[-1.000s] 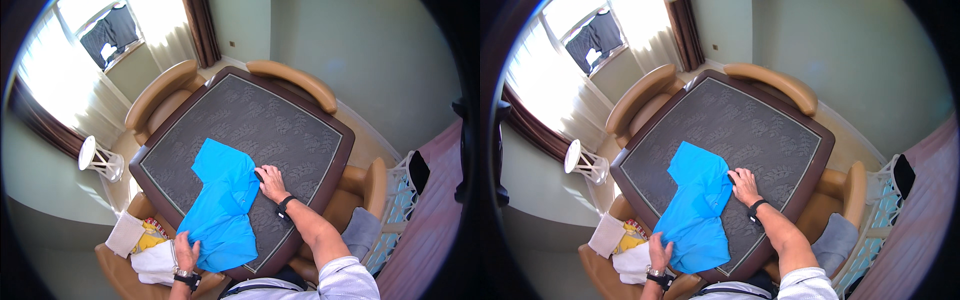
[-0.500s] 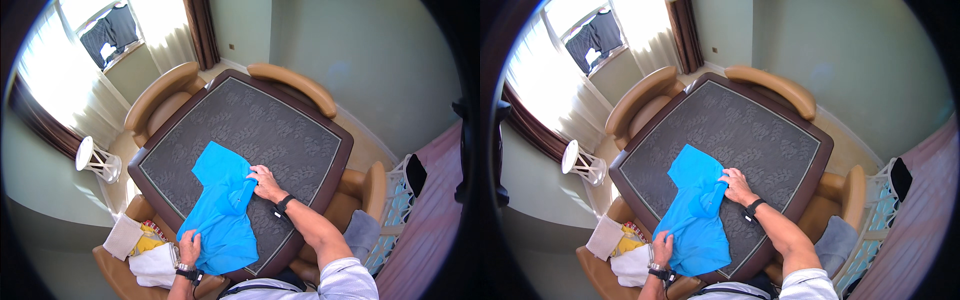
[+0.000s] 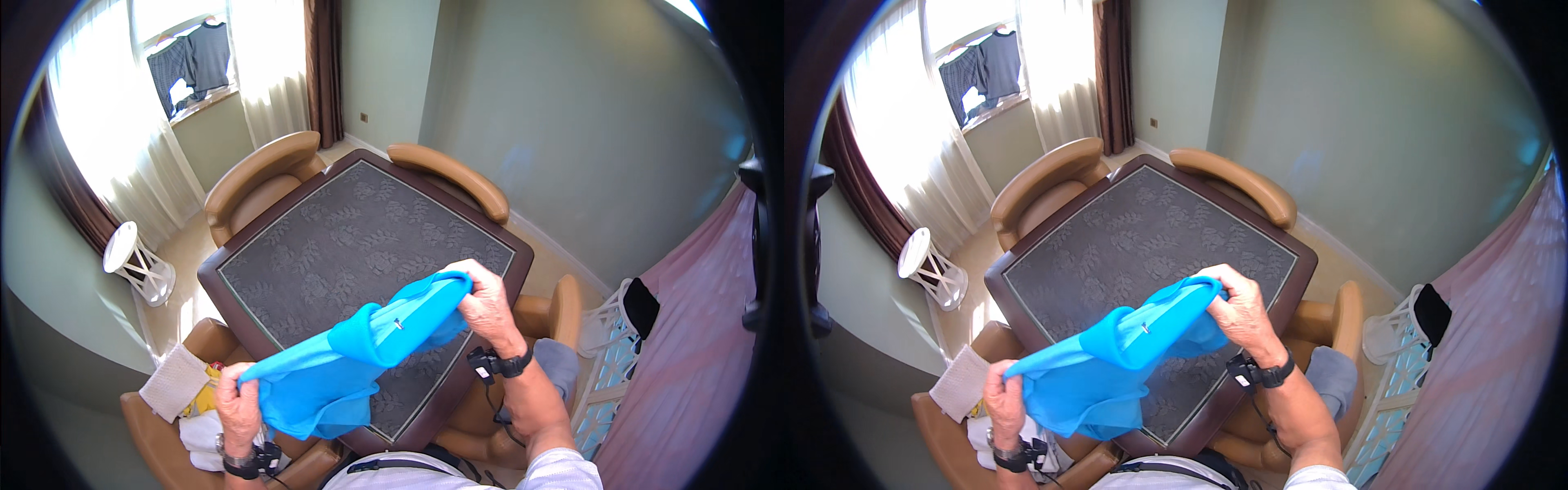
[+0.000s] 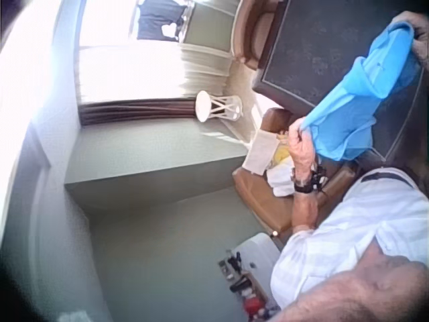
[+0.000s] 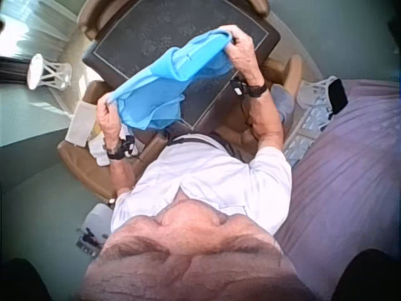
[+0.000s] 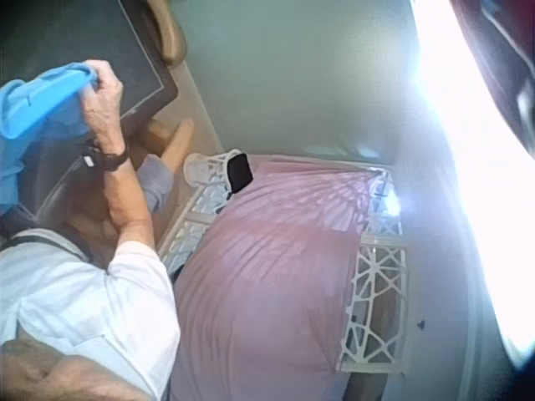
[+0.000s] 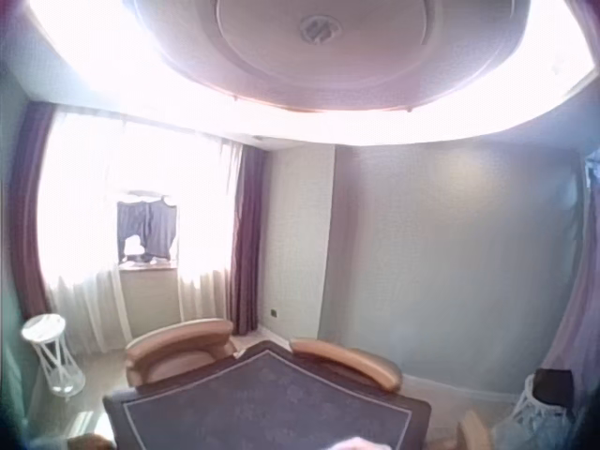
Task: The person folds several pieces of clothing on a dining table. They handle a white t-shirt, a dark blue pair of pants, and a light blue t-shirt, smoothing and folding each item before stacking them on a nearby side table.
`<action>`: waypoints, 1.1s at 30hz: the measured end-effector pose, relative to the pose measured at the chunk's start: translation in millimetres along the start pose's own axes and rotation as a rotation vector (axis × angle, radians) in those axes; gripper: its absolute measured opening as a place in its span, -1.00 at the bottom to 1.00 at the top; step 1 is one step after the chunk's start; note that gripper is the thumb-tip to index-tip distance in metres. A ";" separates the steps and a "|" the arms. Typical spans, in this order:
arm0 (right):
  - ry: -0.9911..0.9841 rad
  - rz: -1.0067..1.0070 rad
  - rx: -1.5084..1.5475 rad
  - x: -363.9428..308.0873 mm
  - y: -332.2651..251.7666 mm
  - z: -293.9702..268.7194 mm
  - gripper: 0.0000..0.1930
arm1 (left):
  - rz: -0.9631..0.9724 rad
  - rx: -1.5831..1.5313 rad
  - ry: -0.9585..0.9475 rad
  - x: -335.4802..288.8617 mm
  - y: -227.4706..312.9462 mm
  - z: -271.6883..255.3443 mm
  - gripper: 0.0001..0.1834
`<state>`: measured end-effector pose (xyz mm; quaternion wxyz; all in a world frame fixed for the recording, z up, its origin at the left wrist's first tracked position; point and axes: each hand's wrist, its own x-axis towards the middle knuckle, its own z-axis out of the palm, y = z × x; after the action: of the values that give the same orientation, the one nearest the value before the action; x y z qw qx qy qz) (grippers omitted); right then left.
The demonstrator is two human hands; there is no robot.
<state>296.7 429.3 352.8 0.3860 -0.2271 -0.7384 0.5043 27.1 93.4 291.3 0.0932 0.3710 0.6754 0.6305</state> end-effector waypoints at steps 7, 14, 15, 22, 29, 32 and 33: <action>0.008 -0.282 -0.357 -43.8 -128.2 -24.4 -0.83 | 0.492 0.245 0.123 0.1 81.4 -48.5 -0.84; -0.023 -0.435 0.006 -79.9 -183.6 -31.6 -0.88 | 0.783 -0.096 0.160 -2.2 100.5 -71.3 -0.79; -0.043 -0.469 0.121 -78.5 -182.9 -34.9 -0.86 | 0.796 -0.123 0.163 3.0 101.0 -67.3 -0.80; 0.031 0.037 -0.276 -15.3 -153.0 -70.3 -0.79 | 0.521 0.136 0.067 80.9 101.8 -4.2 -0.86; 0.263 0.184 -0.738 200.8 30.8 -65.6 -0.40 | 0.346 0.541 0.030 288.7 -18.7 102.6 -0.65; 0.283 0.061 -0.730 197.4 97.3 -48.1 -0.42 | 0.515 0.642 0.042 277.1 -89.1 112.7 -0.59; 0.216 0.117 -0.543 186.0 111.7 -42.7 -0.44 | 0.435 0.538 -0.033 260.5 -112.7 115.5 -0.59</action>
<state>213.3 631.7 321.7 0.3577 -0.4162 -0.7867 0.2827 -131.8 352.8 255.0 -0.1336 0.5280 0.7207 0.4289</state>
